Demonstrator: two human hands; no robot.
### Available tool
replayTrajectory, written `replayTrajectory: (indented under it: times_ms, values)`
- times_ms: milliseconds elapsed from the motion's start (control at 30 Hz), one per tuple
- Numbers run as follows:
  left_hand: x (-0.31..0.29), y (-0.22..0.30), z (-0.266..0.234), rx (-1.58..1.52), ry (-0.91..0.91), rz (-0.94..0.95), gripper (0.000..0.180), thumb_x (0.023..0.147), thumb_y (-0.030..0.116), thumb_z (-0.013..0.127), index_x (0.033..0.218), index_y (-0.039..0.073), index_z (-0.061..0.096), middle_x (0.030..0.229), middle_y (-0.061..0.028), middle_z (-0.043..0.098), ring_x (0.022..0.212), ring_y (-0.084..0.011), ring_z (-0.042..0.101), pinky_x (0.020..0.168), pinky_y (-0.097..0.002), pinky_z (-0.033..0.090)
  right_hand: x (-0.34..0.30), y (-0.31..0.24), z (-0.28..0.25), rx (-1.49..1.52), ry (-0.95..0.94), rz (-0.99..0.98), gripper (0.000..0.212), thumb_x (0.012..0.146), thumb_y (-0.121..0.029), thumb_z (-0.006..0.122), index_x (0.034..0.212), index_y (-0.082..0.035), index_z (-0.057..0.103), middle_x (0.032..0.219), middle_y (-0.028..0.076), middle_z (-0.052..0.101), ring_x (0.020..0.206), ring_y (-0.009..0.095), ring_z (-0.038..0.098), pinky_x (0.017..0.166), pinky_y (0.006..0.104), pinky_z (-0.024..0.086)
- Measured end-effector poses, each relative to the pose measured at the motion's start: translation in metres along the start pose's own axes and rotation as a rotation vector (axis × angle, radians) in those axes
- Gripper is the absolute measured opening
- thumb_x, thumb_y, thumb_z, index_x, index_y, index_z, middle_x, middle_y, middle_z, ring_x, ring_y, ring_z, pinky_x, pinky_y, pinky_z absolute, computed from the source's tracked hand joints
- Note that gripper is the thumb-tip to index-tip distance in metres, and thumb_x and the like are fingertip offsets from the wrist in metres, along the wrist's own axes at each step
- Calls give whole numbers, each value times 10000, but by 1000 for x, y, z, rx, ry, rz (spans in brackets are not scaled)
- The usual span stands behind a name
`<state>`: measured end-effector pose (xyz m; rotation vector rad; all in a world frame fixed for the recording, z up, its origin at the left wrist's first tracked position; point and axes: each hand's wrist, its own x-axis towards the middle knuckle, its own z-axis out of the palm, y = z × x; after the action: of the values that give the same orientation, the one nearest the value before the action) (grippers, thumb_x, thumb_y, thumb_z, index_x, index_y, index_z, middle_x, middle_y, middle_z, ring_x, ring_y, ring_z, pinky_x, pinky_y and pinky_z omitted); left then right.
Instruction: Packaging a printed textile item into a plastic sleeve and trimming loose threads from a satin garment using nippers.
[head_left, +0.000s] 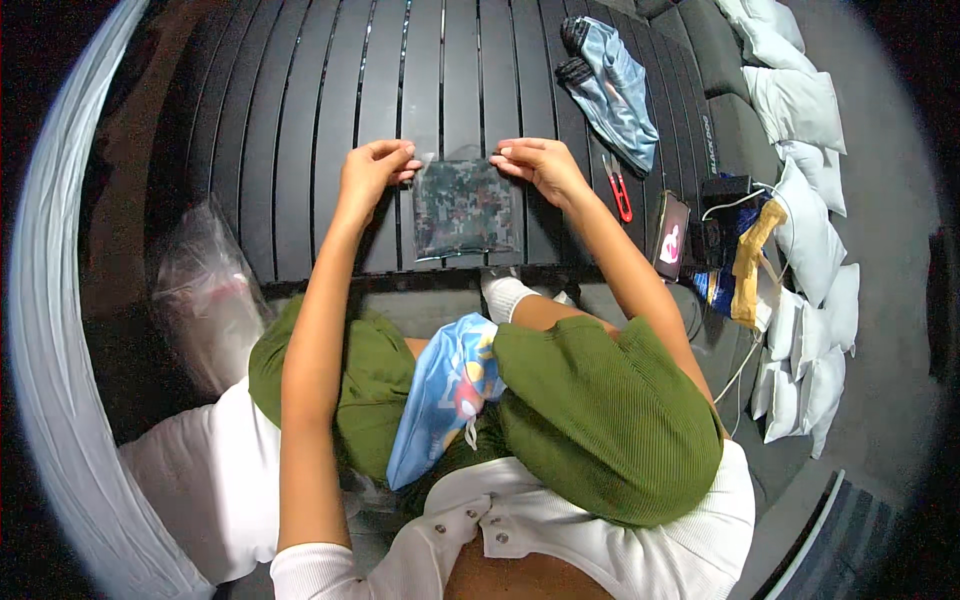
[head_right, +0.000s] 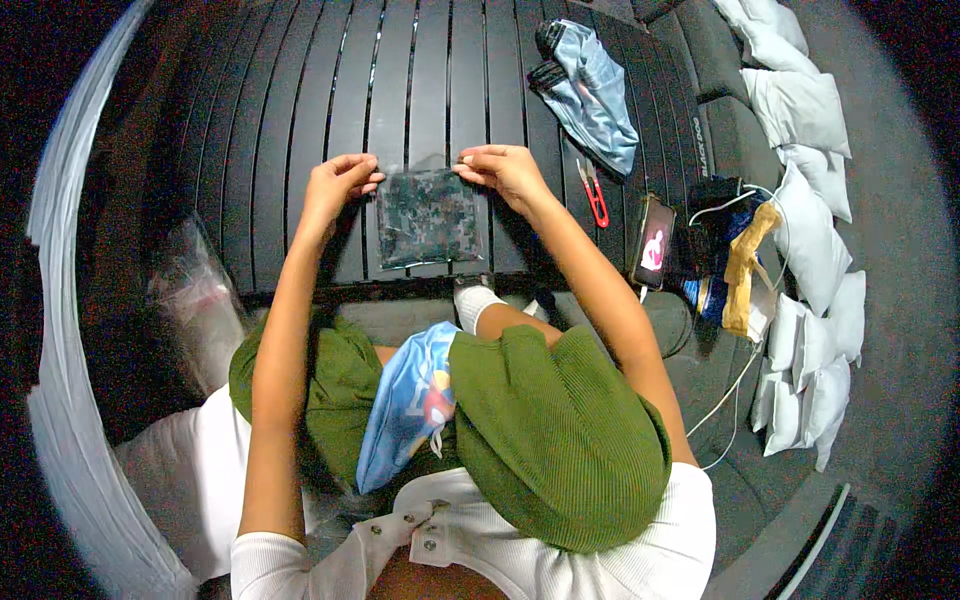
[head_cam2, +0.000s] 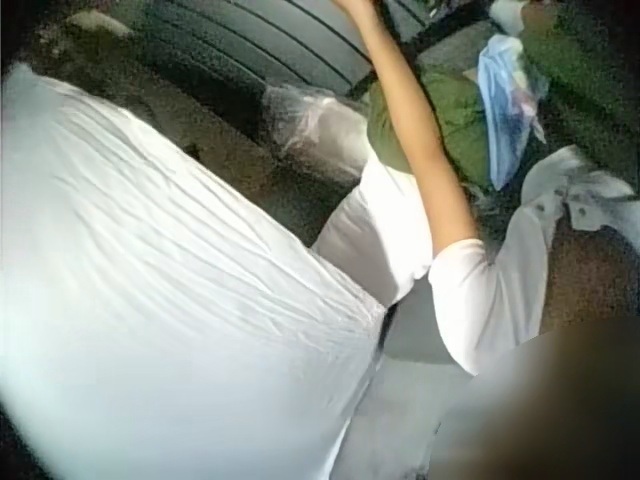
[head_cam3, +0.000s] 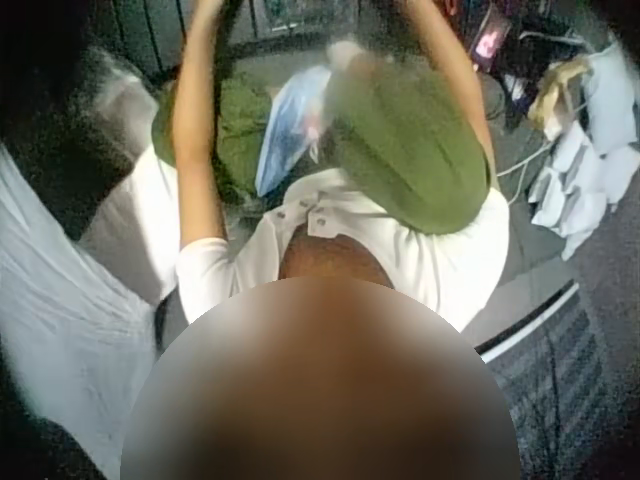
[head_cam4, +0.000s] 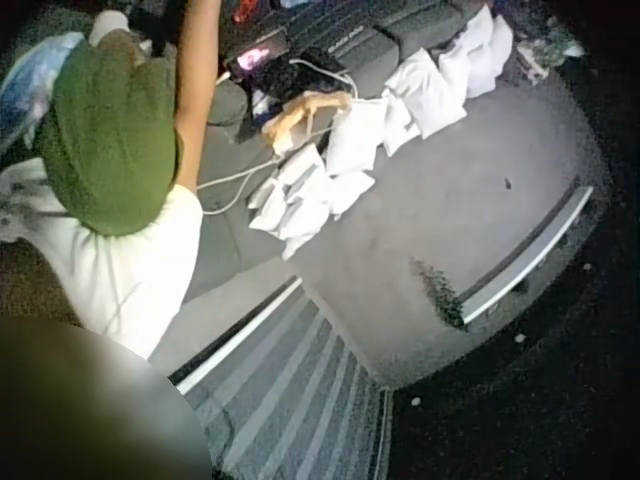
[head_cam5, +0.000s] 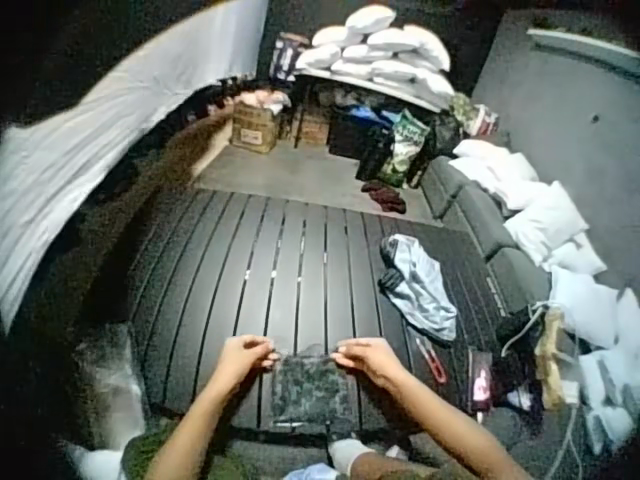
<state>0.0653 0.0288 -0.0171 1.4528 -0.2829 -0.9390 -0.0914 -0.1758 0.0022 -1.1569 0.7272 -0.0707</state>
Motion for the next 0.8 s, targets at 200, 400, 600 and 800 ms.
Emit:
replayTrajectory:
  times_ms: [200,400,600,800]
  values:
    - [1,-2,1,-33,20,36,215,829,117,585,971,-45,588,870,-81,620,785,-143,627,650,-195,502,-1,0,1,11,8,-11,235,797,-9,567,992,119,544,934,174,602,881,249,616,771,254,521]
    - [1,-2,1,-56,27,56,174,813,79,596,921,-58,590,840,-103,624,760,-147,625,653,-201,506,-1,3,-1,15,11,-70,196,793,-22,573,943,104,566,890,170,615,828,231,629,739,251,523]
    - [2,-1,0,-52,16,51,152,816,66,585,908,-54,591,831,-104,628,756,-139,624,651,-201,504,-1,3,-1,-2,21,-80,202,785,-21,580,943,104,565,887,163,616,833,221,627,741,250,518]
    - [4,-2,-2,-2,-4,69,144,810,59,586,905,-50,594,826,-97,625,758,-134,621,657,-199,500,-2,5,-1,8,20,-118,186,784,-20,580,935,89,573,890,149,619,840,210,621,754,254,513]
